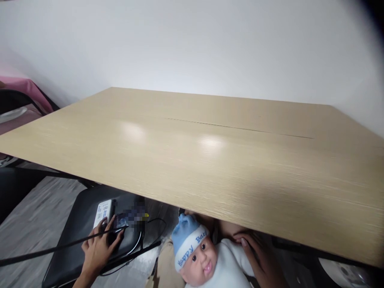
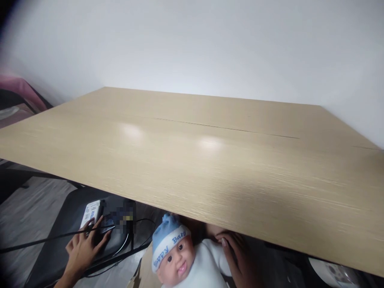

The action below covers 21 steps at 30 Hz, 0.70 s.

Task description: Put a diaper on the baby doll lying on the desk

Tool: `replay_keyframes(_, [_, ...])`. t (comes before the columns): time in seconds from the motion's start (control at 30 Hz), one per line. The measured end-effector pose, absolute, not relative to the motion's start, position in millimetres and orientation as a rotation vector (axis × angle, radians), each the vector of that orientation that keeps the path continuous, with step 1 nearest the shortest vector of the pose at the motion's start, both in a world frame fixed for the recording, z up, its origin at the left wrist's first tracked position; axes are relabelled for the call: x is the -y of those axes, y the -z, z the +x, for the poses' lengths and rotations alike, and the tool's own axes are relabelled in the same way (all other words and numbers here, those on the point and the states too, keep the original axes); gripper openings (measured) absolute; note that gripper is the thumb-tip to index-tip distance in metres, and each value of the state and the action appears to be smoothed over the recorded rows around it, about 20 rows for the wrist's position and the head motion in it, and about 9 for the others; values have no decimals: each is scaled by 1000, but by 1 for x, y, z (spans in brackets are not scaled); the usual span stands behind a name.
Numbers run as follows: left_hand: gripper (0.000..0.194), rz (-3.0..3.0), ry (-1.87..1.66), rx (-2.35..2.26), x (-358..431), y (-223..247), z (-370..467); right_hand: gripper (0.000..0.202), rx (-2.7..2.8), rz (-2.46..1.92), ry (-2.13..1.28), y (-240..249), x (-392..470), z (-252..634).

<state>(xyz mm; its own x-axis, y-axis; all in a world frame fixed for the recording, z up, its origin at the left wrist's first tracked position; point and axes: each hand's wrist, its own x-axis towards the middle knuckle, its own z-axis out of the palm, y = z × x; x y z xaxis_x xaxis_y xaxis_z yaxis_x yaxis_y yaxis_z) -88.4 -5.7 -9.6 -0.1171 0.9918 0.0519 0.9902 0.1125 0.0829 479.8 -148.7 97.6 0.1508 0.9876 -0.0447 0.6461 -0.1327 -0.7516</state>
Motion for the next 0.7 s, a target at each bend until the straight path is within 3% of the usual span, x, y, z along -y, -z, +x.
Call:
replay_keyframes(0.4, [84, 2044, -305, -2318, 8, 13, -87, 31, 1540, -1846, -708, -99, 150, 476])
replay_keyframes(0.7, [77, 2025, -308, -2299, 8, 9, -84, 31, 1585, -1851, -661, -97, 149, 479])
